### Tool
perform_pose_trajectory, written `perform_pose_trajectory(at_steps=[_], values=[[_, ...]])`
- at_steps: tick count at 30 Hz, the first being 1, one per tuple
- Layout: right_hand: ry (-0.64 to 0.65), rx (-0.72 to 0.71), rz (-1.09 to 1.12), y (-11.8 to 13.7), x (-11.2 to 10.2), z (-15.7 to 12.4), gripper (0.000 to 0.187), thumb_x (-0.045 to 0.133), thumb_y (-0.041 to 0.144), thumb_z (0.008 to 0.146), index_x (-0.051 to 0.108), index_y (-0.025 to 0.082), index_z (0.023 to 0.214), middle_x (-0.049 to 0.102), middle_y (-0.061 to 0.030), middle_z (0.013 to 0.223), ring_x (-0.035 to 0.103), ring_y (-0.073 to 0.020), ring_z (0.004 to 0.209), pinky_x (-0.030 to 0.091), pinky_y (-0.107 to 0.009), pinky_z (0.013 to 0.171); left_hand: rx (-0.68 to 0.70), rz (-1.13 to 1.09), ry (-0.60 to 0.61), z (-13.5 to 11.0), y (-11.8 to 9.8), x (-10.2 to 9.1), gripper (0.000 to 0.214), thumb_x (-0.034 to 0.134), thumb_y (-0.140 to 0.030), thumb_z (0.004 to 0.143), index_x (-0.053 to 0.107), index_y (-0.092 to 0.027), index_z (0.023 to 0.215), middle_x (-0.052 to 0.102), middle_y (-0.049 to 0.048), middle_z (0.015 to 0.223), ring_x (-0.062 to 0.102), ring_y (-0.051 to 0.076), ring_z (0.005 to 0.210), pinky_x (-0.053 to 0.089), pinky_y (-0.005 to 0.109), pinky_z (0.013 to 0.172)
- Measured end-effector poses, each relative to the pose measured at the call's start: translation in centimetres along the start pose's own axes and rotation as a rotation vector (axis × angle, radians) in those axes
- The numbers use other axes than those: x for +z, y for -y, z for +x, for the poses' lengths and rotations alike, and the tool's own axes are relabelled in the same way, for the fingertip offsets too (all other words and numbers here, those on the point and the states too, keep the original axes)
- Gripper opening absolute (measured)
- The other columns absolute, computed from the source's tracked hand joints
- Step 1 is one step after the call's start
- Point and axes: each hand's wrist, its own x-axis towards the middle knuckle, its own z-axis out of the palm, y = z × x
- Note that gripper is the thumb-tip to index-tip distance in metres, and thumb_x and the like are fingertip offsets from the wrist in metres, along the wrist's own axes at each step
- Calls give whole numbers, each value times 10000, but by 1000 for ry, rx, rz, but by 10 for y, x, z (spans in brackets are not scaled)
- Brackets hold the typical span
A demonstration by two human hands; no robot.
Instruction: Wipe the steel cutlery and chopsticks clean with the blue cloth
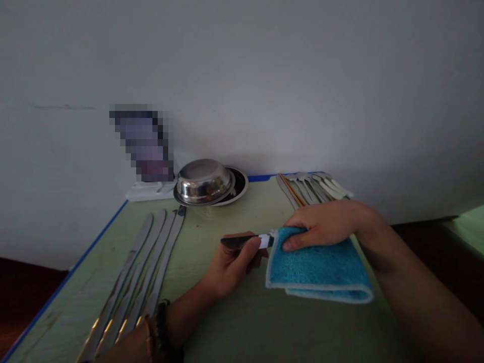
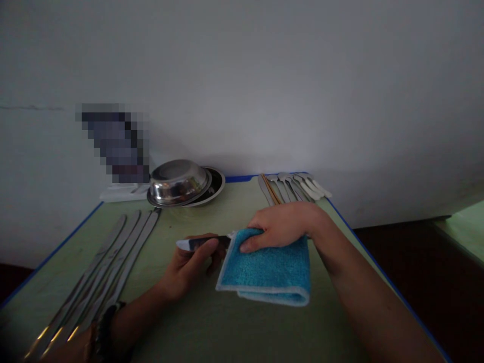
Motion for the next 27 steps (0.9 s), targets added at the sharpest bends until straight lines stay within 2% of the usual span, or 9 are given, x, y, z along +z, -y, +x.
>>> perform_pose_trajectory(at_steps=[4,9,12,15,19,22,25,27], values=[[-52,-2,24,-2,-5,-9,475,458,543,803,645,122,922,671,-57,814,597,-140,664,437,-229,560,2,-70,-32,3,-1,-1,326,531,-427,823,592,-147,667,415,-46,475,386,85,427,309,189,384],[-118,62,173,-21,-15,-35,451,499,548,781,647,159,956,679,-48,859,617,-152,709,473,-244,609,22,-186,-181,9,-6,1,307,517,-391,827,557,-153,637,393,-56,472,355,77,403,282,188,366],[-125,95,248,-32,-17,-44,428,521,532,775,647,184,990,684,-40,910,627,-162,758,487,-260,646,47,-155,-150,9,-5,0,306,510,-393,841,550,-157,651,409,-50,485,361,81,416,284,192,376],[-86,79,236,-33,-15,-40,428,523,527,777,653,172,976,685,-39,860,620,-147,712,482,-253,632,70,-40,-81,6,-2,-1,315,511,-420,842,564,-157,676,429,-40,499,375,89,427,296,204,396],[-26,-7,154,-20,-8,-18,425,506,513,792,660,140,926,669,-36,768,594,-127,654,454,-219,577,75,135,1,1,-4,-1,327,487,-427,854,607,-153,721,428,-31,508,375,94,436,281,209,402],[30,-83,170,-11,-4,-5,452,461,520,815,655,130,936,657,-31,747,565,-106,600,446,-211,554,82,209,22,-2,-7,1,335,510,-407,840,586,-154,634,431,-18,532,378,95,460,279,208,409],[26,-86,197,-8,-4,-1,482,445,545,815,653,127,933,656,-30,741,553,-97,574,446,-211,548,60,117,-42,-1,-9,4,376,538,-430,804,504,-167,537,385,-29,508,345,92,449,274,212,408],[-8,-45,216,-11,-6,-4,486,454,551,809,653,127,940,660,-33,741,553,-96,566,445,-211,541,1,-13,-168,2,-8,5,389,547,-442,780,451,-178,511,340,-47,471,307,84,419,246,210,392]])
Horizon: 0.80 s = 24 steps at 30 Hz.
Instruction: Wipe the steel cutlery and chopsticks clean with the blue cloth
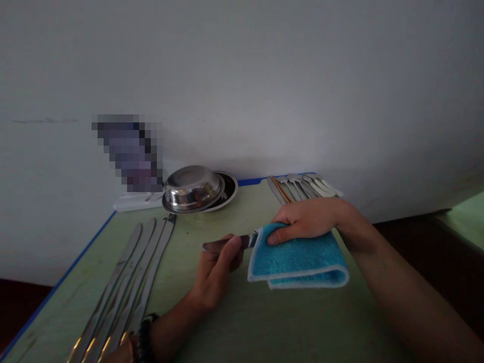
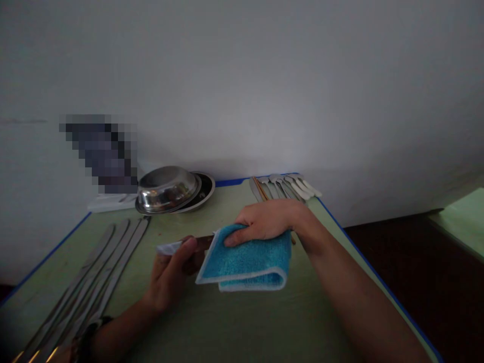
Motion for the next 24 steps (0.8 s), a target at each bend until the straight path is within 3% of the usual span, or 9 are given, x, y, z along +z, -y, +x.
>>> perform_pose_trajectory(at_steps=[3,5,12,20,24], values=[[-75,72,52,-8,-6,-12,487,482,556,791,652,133,966,669,-41,755,565,-101,566,444,-212,524,-59,-180,-199,7,2,1,409,530,-417,778,409,-181,466,287,-64,426,254,69,379,196,203,375],[-113,119,120,-15,-10,-23,483,489,556,787,649,147,988,674,-44,769,583,-112,582,450,-217,519,-50,-264,-235,11,3,0,421,509,-396,793,403,-177,449,270,-68,419,238,63,368,179,201,371],[-230,183,164,-29,-14,-40,441,526,529,778,641,163,995,684,-58,831,610,-137,621,466,-238,526,-13,-244,-194,11,4,-2,431,518,-444,801,425,-177,477,278,-71,429,239,64,373,190,204,375],[-49,33,26,-10,-5,-5,458,485,539,799,650,162,999,679,-36,791,575,-110,593,451,-219,538,65,50,-8,5,5,-2,443,474,-517,834,469,-175,552,328,-52,478,283,80,420,208,219,402],[-33,9,1,-3,0,4,475,459,537,813,648,134,981,667,-41,767,562,-105,582,451,-218,536,80,131,53,5,4,0,436,466,-497,847,459,-174,554,345,-50,497,292,80,438,227,216,414]])
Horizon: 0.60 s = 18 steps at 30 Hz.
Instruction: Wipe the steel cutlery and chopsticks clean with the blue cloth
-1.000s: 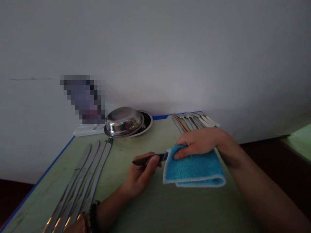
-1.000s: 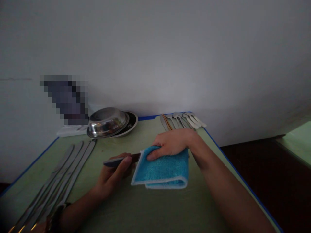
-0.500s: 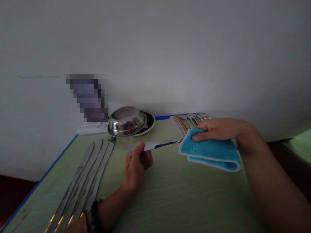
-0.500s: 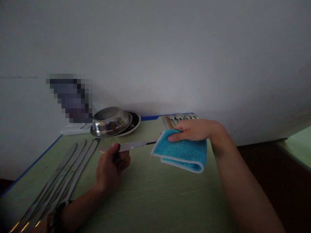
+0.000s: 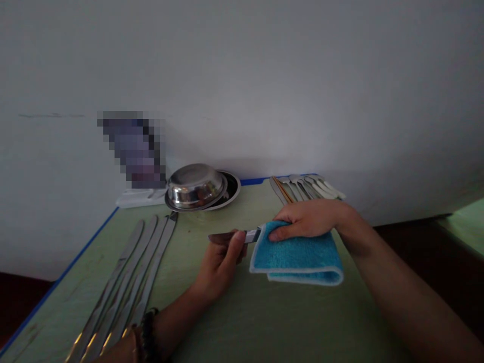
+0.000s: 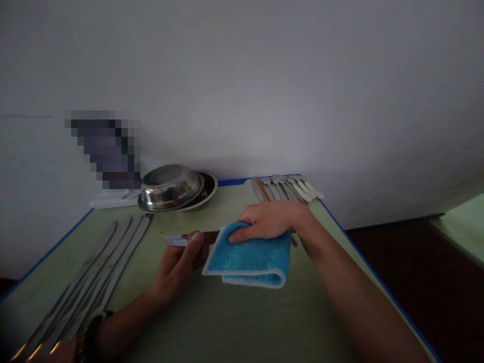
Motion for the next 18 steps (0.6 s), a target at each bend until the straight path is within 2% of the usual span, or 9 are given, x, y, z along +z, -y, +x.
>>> perform_pose_trajectory(at_steps=[4,7,11,14,16,18], values=[[-28,16,-9,-1,-2,-5,451,471,520,814,654,136,963,666,-37,756,571,-106,592,458,-218,553,-44,-178,-83,4,0,0,371,517,-447,830,431,-178,589,332,-68,510,285,69,436,224,195,406],[-19,61,32,-5,-7,-15,457,483,530,804,652,143,979,673,-40,777,589,-115,601,467,-226,553,-59,-277,-154,7,-1,0,365,514,-411,832,386,-182,579,308,-79,497,270,57,408,211,180,388],[-72,131,98,-15,-13,-29,460,496,535,794,649,144,981,674,-47,787,601,-121,610,464,-217,524,-57,-406,-260,11,-3,-1,354,503,-356,851,351,-185,581,287,-89,485,270,46,385,214,158,366],[-142,159,137,-22,-14,-31,457,479,539,801,646,133,930,664,-46,746,585,-111,569,450,-207,486,-25,-484,-257,13,-4,-2,304,488,-352,866,362,-196,638,326,-87,516,314,53,390,257,148,349],[-175,144,142,-24,-11,-26,470,461,556,804,636,128,890,652,-43,714,568,-104,538,437,-204,463,33,-475,-228,13,-2,-2,220,489,-358,867,423,-204,723,403,-71,584,391,67,433,302,148,342],[-160,120,143,-23,-7,-15,485,438,573,808,621,129,871,640,-39,693,549,-98,514,422,-204,447,100,-425,-249,14,-1,-2,161,498,-359,862,468,-212,802,463,-51,661,464,84,505,349,151,352]])
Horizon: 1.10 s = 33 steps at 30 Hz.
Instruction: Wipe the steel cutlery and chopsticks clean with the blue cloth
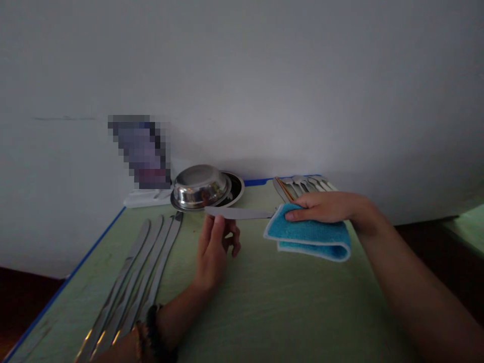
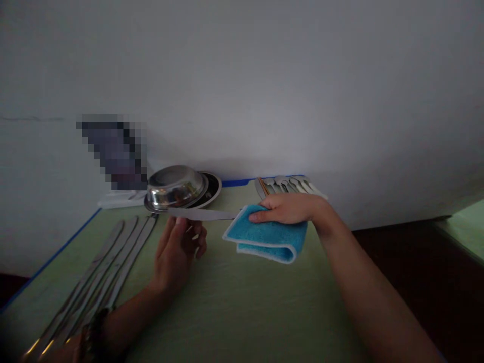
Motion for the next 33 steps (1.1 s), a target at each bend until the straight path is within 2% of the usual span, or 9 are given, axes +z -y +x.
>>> perform_pose_trajectory(at_steps=[3,6,8,11,15,18,22,28,33], values=[[30,-56,-26,8,12,19,465,424,568,817,595,136,807,617,-28,670,530,-95,509,412,-208,453,103,82,-91,6,-3,-2,151,503,-361,859,516,-213,830,508,-30,722,501,97,576,396,160,391],[-30,-176,-33,16,34,42,436,406,542,837,558,149,723,588,-19,669,528,-101,554,412,-218,501,199,164,-170,20,-15,-6,161,517,-337,853,589,-193,856,546,-5,796,518,99,643,437,165,456],[-183,-300,1,20,57,61,402,393,516,854,538,161,736,579,-15,695,527,-108,603,406,-228,550,243,167,-200,31,-28,-8,173,513,-308,857,616,-179,910,583,16,867,556,104,723,478,177,559],[-530,-437,142,25,96,88,381,332,475,890,490,174,717,547,-1,675,494,-107,613,381,-240,586,273,101,-189,45,-50,-7,166,531,-241,841,611,-167,967,630,30,901,613,120,795,505,206,678],[-713,-491,195,28,126,104,325,340,427,900,491,183,747,536,12,662,479,-108,606,354,-240,583,247,104,23,54,-81,1,210,499,-260,864,563,-174,1045,676,40,868,669,154,753,539,303,726],[-760,-497,206,25,125,102,304,343,412,901,495,187,766,532,17,657,473,-108,598,347,-235,570,139,348,213,62,-109,2,227,556,-248,827,572,-182,1043,709,59,853,690,198,760,554,333,688],[-776,-470,145,20,116,97,312,361,426,894,490,186,740,514,21,629,470,-111,587,341,-237,568,51,793,410,74,-145,-11,71,660,-206,710,688,-158,756,723,47,734,691,216,731,555,288,647],[-707,-459,83,21,115,96,310,396,435,879,506,180,740,507,22,638,449,-103,579,329,-232,560,-20,945,347,66,-162,-34,146,676,-252,688,603,-196,801,727,21,667,688,194,596,537,249,521],[-652,-451,132,18,116,97,373,388,481,867,455,177,663,388,44,568,375,-83,528,284,-220,503,51,1068,376,58,-168,-33,120,677,-279,695,627,-189,757,724,4,656,691,177,620,533,218,543]])
